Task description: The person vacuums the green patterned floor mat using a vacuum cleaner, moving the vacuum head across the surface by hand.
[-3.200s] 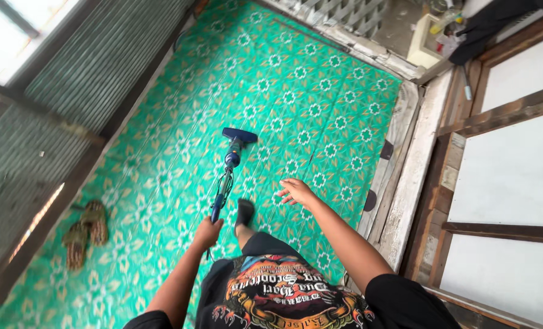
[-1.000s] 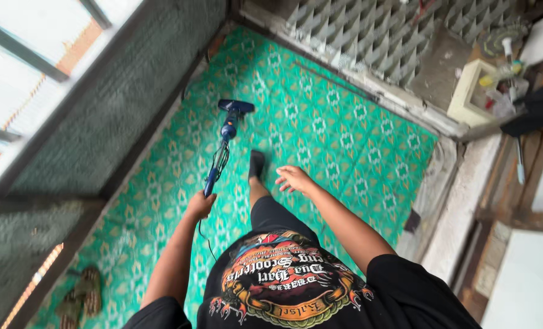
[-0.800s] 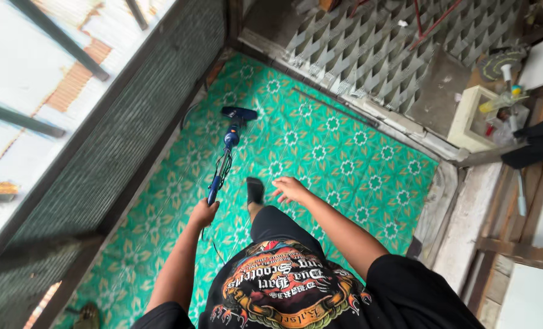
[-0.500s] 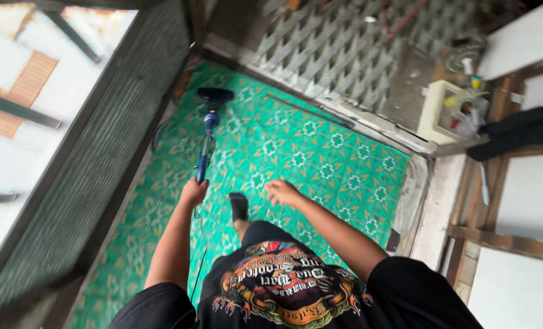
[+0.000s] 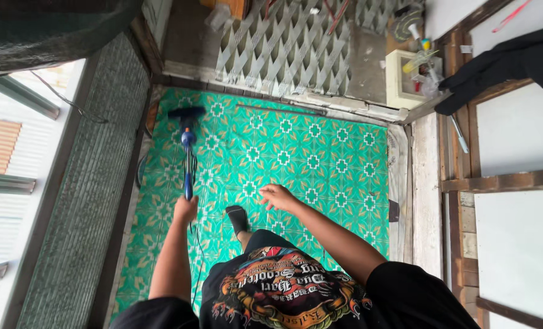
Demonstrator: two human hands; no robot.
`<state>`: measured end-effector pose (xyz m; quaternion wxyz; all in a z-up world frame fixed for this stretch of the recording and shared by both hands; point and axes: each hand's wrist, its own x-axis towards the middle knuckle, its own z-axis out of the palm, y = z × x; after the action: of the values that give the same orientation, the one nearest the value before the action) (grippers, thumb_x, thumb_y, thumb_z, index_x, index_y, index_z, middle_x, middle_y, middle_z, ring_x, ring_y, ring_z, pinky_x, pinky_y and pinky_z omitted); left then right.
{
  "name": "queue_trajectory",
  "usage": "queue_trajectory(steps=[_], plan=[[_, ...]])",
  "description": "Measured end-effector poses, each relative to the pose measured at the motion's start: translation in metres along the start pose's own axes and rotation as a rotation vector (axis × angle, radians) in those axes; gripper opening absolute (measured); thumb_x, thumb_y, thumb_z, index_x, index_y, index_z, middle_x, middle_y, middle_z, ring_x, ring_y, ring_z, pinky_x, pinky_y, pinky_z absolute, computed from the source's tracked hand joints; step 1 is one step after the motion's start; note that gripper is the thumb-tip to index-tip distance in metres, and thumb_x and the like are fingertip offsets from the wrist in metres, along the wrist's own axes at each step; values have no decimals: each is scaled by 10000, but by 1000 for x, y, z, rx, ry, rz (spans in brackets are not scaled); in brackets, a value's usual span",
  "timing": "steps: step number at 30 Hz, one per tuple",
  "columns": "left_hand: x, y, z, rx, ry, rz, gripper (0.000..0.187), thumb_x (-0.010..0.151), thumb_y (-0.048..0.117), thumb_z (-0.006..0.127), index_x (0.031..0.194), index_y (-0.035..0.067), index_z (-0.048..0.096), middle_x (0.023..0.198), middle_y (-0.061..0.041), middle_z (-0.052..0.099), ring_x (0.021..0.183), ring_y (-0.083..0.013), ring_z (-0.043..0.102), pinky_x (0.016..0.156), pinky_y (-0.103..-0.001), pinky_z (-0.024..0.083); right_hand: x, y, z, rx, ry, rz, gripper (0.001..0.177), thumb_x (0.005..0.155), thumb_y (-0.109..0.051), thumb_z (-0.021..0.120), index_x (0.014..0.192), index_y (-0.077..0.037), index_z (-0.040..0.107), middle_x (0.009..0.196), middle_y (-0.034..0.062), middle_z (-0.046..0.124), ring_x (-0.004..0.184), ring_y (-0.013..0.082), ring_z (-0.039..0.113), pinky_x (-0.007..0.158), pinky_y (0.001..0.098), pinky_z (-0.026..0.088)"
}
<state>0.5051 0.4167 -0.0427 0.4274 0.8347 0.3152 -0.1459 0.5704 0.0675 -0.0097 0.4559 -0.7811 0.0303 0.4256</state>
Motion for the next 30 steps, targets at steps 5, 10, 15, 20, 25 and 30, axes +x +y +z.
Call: queue_trajectory(steps=[5, 10, 15, 20, 25, 30], plan=[[-103, -66, -1, -52, -64, -91, 508, 908, 434, 649, 1004, -64, 677, 753, -220, 717, 629, -347, 735, 626, -473, 590, -62, 29, 51, 6, 23, -41, 490, 984, -435, 570, 1349, -110, 616, 1054, 91, 767, 712, 160, 730, 550, 299, 524], [-209, -150, 14, -35, -55, -73, 459, 898, 429, 669, 982, -21, 631, 702, -202, 699, 578, -324, 718, 579, -467, 569, -137, 101, 120, 169, 55, -87, 507, 985, -437, 606, 1362, -97, 609, 1085, 120, 749, 742, 175, 719, 579, 299, 528], [-310, -234, 21, -60, -125, -70, 473, 921, 421, 642, 966, -50, 644, 664, -170, 685, 541, -307, 706, 531, -431, 556, -231, 173, 180, 160, 71, -76, 525, 1001, -458, 570, 1375, -90, 579, 1102, 110, 755, 771, 185, 752, 600, 298, 536], [-415, -301, 19, -68, -154, -76, 446, 903, 407, 638, 1008, -26, 622, 671, -172, 680, 527, -309, 691, 516, -447, 550, -316, 208, 224, 180, 70, -45, 516, 991, -433, 559, 1381, -96, 569, 1115, 112, 753, 786, 195, 750, 606, 323, 541], [-497, -361, 30, -37, -141, -148, 476, 914, 429, 664, 1017, -33, 616, 692, -167, 686, 541, -299, 695, 523, -431, 545, -379, 246, 273, 197, 64, -37, 503, 1005, -428, 556, 1391, -105, 573, 1122, 111, 755, 805, 195, 747, 636, 313, 559], [-570, -415, 38, -105, -179, -170, 463, 911, 403, 667, 1033, -40, 615, 695, -166, 678, 553, -299, 688, 516, -452, 540, -439, 296, 324, 174, 29, -39, 504, 995, -425, 550, 1382, -105, 589, 1105, 101, 760, 808, 192, 754, 633, 313, 557]])
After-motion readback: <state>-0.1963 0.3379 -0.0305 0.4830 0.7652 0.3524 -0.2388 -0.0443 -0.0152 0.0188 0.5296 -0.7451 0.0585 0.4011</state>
